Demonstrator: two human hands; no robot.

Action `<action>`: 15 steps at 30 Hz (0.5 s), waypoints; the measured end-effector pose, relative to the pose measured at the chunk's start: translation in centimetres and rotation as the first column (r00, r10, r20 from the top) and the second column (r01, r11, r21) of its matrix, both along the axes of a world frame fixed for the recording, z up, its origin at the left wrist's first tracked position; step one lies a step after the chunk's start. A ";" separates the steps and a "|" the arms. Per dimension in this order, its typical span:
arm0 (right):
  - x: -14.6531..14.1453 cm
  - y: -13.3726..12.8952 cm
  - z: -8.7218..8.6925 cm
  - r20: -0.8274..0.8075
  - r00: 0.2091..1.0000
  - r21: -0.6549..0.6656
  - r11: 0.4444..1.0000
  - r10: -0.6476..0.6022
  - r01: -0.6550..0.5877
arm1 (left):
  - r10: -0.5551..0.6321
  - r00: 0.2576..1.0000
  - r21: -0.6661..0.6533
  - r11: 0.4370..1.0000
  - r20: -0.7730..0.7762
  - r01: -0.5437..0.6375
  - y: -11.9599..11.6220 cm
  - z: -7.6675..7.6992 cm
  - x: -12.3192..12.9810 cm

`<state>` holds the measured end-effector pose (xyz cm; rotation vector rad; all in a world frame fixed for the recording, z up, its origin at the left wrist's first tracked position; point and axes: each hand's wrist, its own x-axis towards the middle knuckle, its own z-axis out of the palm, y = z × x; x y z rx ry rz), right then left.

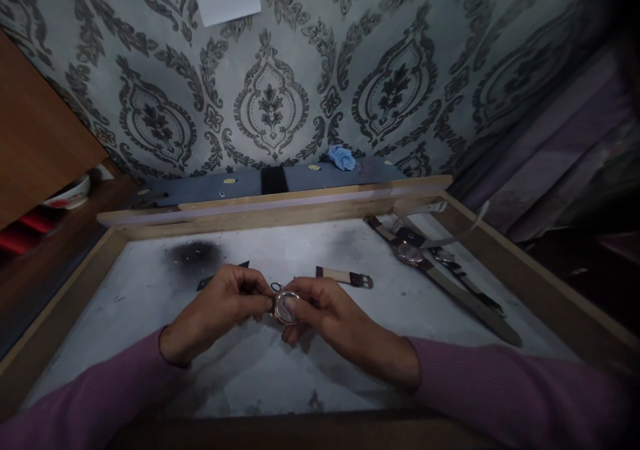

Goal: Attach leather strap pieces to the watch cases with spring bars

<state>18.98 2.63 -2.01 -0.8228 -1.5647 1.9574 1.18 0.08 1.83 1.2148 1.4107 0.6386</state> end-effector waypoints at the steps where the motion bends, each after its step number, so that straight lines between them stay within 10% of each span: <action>1: 0.0 0.0 -0.1 0.005 1.000 0.008 1.000 -0.003 0.003 | 0.004 1.000 0.000 1.000 -0.002 -0.004 0.0 0.0 0.0; 15: -0.1 -0.2 -0.2 0.079 0.996 0.049 0.998 -0.047 0.044 | 0.001 1.000 -0.041 0.999 0.016 0.000 0.1 -0.7 -0.2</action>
